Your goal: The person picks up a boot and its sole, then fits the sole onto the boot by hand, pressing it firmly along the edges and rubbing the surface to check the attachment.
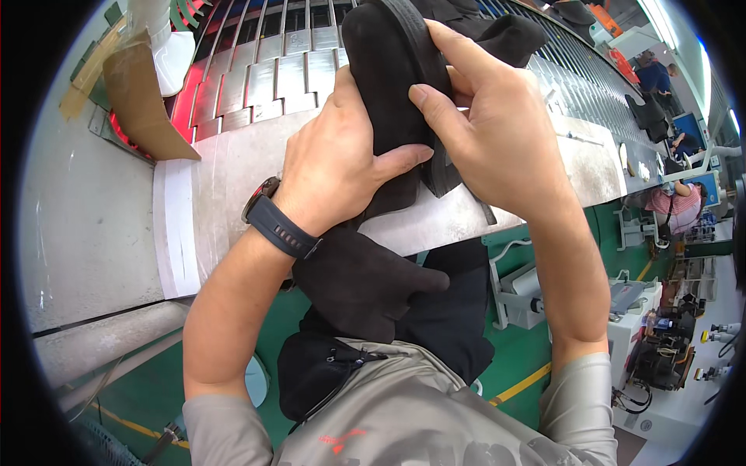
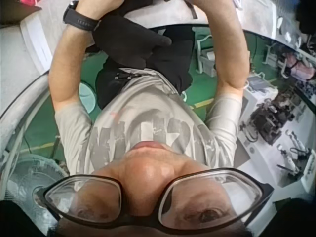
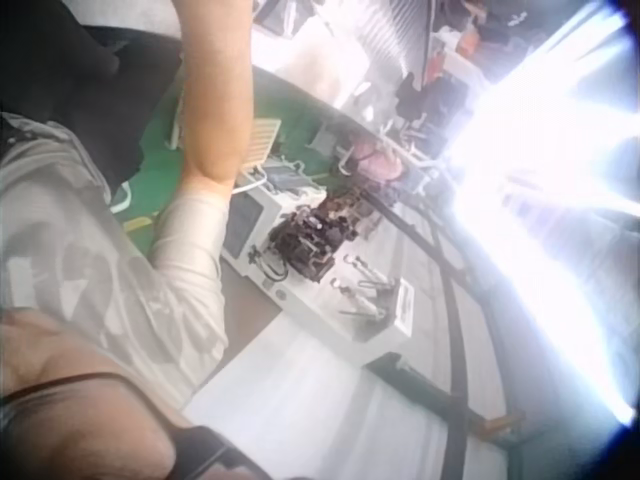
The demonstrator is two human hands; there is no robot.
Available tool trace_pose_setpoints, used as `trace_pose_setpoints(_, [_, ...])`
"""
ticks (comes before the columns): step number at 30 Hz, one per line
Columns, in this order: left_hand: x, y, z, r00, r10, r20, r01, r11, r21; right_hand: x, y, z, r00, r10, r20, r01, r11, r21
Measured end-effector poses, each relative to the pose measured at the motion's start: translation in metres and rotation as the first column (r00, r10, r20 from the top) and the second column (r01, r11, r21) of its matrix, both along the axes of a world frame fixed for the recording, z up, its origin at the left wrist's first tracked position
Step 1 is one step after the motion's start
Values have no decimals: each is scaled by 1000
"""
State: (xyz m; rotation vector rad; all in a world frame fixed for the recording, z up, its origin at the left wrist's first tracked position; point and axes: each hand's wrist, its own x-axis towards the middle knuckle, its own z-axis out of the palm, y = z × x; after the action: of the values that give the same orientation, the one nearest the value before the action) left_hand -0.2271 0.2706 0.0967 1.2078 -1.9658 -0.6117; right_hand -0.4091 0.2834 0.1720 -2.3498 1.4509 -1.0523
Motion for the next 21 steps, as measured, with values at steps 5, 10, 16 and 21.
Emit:
trace_pose_setpoints(5, [2,-6,-12,1000,20,-5,-20,994,-107,15,9,1,960,-71,-272,20,982,-186])
trace_pose_setpoints(10, [3,-9,-9,1000,-8,-22,7,998,-66,-1,2,-14,983,14,-185,-57,973,-226])
trace_pose_setpoints(16, [6,-14,-10,999,-53,-4,53,998,-33,-25,-5,-61,947,114,300,-140,988,67])
trace_pose_setpoints(21, [5,-14,-7,989,-142,-46,139,988,-68,-22,-11,-68,924,180,338,-193,981,5])
